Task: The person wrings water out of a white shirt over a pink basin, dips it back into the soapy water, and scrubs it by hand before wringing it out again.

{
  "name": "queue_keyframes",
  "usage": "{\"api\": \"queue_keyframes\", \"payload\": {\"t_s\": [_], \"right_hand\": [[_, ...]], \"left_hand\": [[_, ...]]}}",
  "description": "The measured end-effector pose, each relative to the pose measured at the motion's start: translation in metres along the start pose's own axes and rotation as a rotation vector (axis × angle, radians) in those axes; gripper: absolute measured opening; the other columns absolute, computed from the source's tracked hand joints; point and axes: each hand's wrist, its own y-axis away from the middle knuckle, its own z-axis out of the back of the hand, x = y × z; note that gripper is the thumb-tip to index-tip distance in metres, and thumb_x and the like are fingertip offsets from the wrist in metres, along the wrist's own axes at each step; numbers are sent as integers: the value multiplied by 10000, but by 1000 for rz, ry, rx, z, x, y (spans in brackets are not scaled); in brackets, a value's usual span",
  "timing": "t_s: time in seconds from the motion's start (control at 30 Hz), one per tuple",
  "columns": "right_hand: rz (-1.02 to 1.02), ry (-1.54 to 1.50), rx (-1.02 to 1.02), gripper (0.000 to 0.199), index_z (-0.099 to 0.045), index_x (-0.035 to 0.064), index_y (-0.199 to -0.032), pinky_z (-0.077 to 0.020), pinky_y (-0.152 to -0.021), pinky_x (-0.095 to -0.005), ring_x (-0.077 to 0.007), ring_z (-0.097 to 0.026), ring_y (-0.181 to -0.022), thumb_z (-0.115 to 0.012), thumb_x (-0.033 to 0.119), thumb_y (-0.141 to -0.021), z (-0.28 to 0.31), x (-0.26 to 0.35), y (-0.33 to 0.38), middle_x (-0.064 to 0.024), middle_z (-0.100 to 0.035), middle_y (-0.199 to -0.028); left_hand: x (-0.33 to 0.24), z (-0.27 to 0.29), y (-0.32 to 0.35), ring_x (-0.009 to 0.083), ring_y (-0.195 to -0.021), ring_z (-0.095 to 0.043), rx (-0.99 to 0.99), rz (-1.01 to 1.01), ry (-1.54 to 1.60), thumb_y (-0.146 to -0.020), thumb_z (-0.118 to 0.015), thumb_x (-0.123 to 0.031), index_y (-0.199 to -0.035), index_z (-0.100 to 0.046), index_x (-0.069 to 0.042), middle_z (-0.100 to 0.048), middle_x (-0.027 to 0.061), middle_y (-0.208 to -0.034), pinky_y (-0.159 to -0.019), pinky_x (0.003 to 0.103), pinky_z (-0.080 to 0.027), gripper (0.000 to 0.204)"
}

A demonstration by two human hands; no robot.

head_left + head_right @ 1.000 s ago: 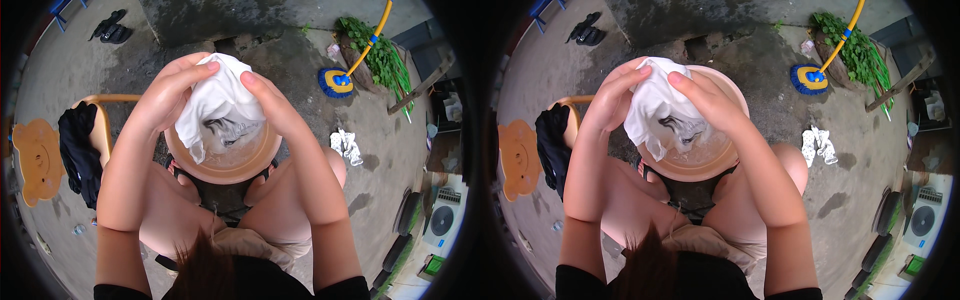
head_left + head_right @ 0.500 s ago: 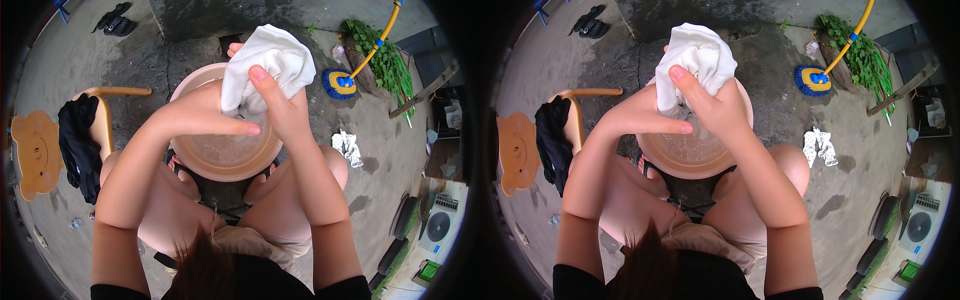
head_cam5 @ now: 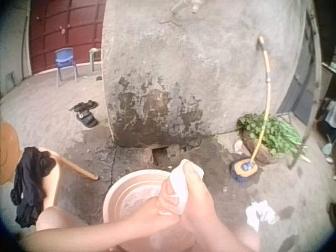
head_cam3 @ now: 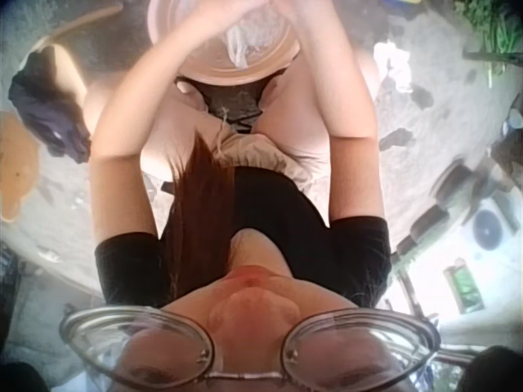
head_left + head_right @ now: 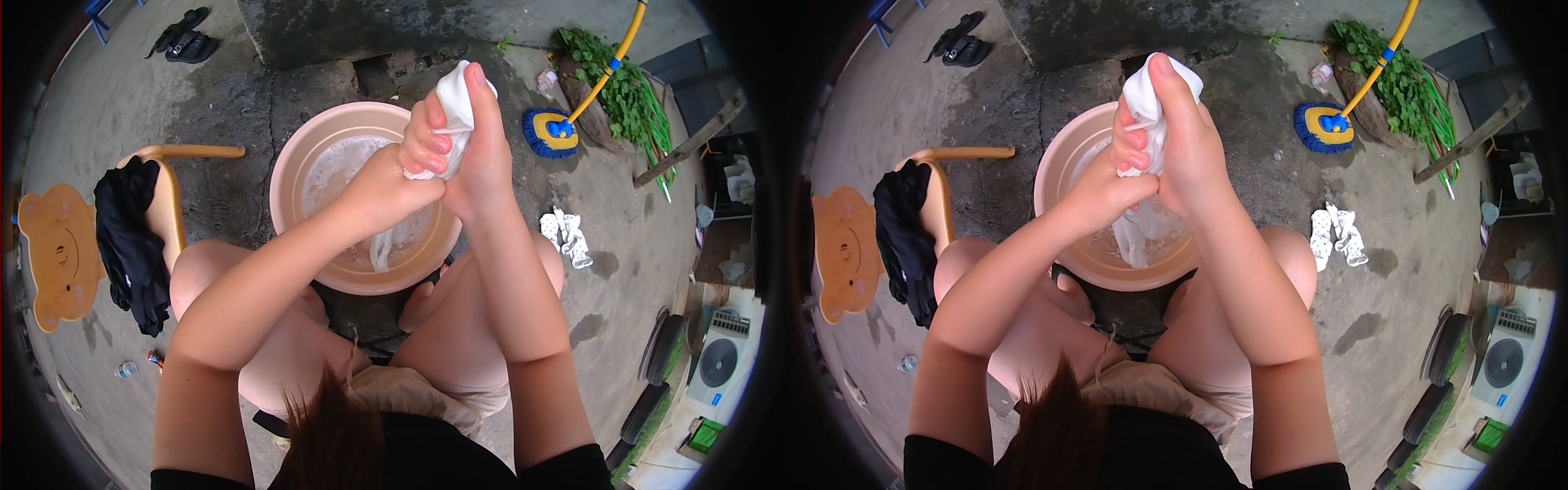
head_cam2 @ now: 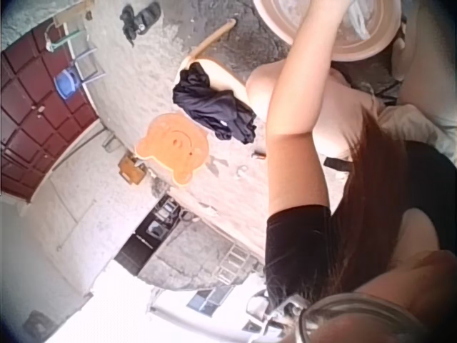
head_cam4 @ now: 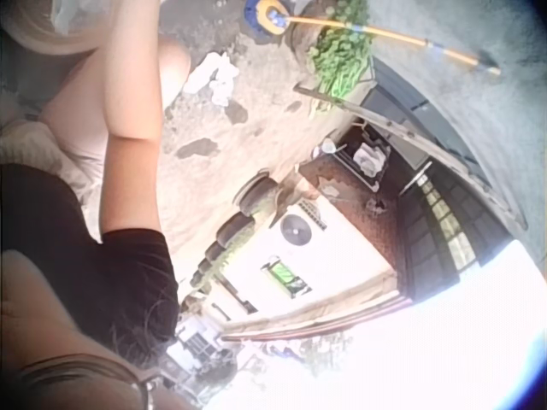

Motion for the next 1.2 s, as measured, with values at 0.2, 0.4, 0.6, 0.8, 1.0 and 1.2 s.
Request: {"api": "queue_keyframes", "payload": {"t_s": [0.2, 0.4, 0.6, 0.8, 1.0, 1.2], "right_hand": [[-40, 54, -35, 495, -331, 143, -520, -291, -399, -273, -102, -275, -342, -445, 403, -925, -2, 3, 7, 20, -277, -412], [-76, 72, -92, 471, -305, 150, -513, -258, -381, -267, -90, -236, -337, -480, 359, -897, -1, 3, 9, 25, -252, -400], [2, 134, -48, 265, -549, 12, -1004, -373, -436, -239, -114, -480, -501, -554, 265, -926, 1, -1, 4, -78, -562, -726], [-49, 103, -38, 307, -539, 37, -869, -346, -425, -267, -130, -443, -446, -490, 326, -960, -1, 1, 2, -106, -558, -664], [-41, 130, -43, 461, -420, 71, -605, -272, -375, -267, -144, -354, -364, -457, 355, -966, 3, 1, 8, -83, -414, -471], [-77, 121, -40, 485, -398, 69, -561, -243, -356, -269, -141, -317, -338, -451, 334, -964, 1, 1, 11, -69, -380, -442]], "left_hand": [[5, -9, 2, 208, -954, -628, -1, -141, -41, -809, -603, -179, -1038, -641, -45, -661, 108, -985, -826, 324, -471, 268], [13, -11, 4, 213, -973, -620, 17, -187, -51, -818, -590, -177, -1045, -633, -45, -657, 114, -996, -842, 324, -461, 266], [7, -6, -1, 86, -678, -504, 79, 39, 63, -768, -569, -115, -990, -531, -45, -522, 11, -759, -567, 250, -380, 236], [0, -5, 0, 88, -679, -510, 89, 104, -20, -779, -588, -112, -1028, -536, -53, -533, 14, -775, -565, 249, -383, 261], [8, -14, 2, 188, -981, -597, 22, -35, 0, -857, -568, -178, -1062, -594, -9, -638, 102, -1020, -845, 321, -452, 266], [5, -16, 5, 234, -999, -604, 45, -76, -118, -860, -560, -204, -1099, -580, -22, -640, 131, -1036, -865, 336, -451, 301]]}}
